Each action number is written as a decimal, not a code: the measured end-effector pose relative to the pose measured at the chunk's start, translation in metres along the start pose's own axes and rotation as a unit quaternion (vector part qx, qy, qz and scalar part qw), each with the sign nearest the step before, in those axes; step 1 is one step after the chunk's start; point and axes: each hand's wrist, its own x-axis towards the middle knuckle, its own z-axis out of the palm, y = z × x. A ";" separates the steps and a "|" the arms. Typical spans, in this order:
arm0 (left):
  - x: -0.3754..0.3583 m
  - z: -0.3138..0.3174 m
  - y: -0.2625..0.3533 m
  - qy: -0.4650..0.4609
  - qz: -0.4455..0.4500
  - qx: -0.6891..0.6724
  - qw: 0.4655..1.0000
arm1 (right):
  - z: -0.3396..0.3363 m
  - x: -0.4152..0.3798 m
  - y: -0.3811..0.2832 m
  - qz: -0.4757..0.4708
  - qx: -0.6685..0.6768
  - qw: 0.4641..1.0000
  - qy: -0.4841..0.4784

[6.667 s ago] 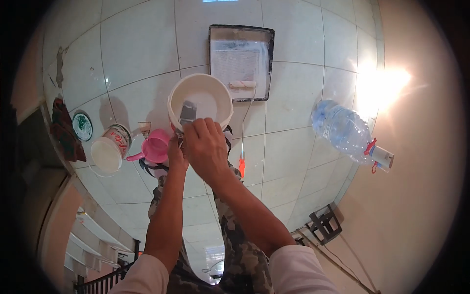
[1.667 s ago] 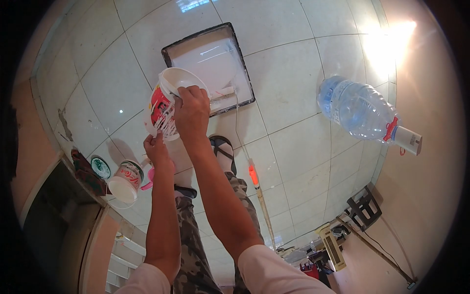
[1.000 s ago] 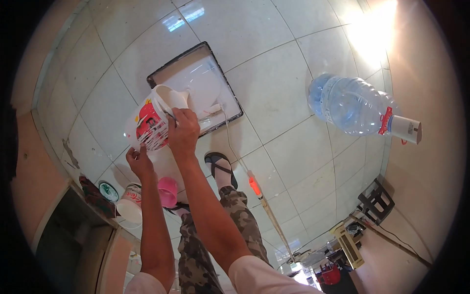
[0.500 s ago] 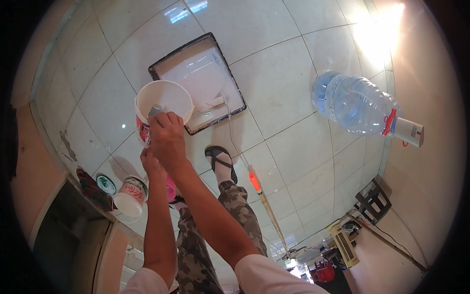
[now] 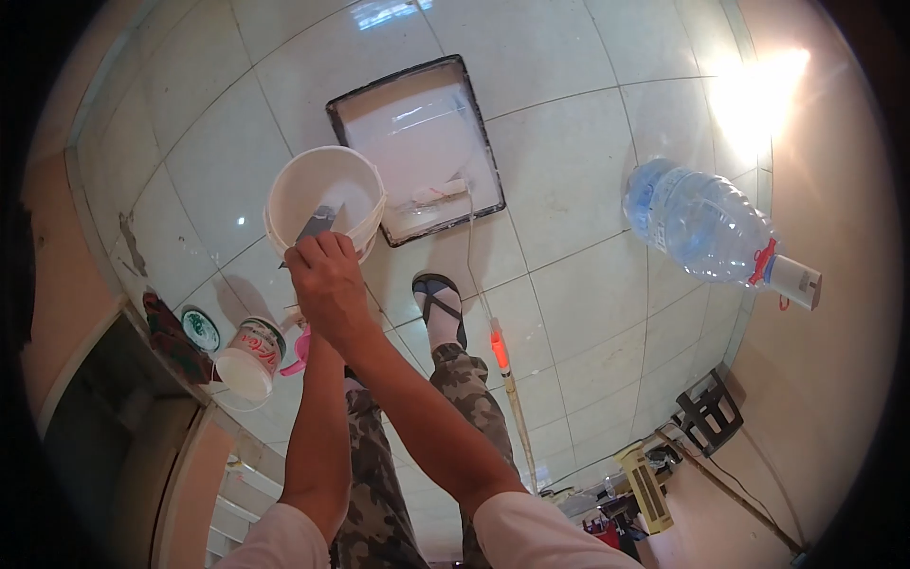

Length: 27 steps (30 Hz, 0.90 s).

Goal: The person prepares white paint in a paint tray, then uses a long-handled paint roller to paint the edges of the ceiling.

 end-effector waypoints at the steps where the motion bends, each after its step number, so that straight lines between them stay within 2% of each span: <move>1: 0.000 -0.005 -0.002 0.008 -0.005 0.004 1.000 | 0.003 -0.002 -0.002 -0.007 0.000 1.000 -0.006; 15: 0.006 -0.103 0.012 0.058 -0.078 0.054 0.994 | 0.081 -0.075 -0.018 -0.104 -0.013 0.979 -0.174; 19: -0.054 -0.136 0.007 0.073 -0.155 0.138 0.976 | 0.098 -0.111 -0.027 -0.117 -0.035 0.968 -0.219; 23: -0.151 -0.160 0.010 0.044 -0.262 0.251 0.931 | 0.108 -0.130 -0.032 -0.134 -0.066 0.963 -0.225; 27: -0.251 -0.202 0.025 0.048 -0.198 0.276 0.939 | 0.105 -0.135 -0.036 -0.141 -0.116 0.954 -0.238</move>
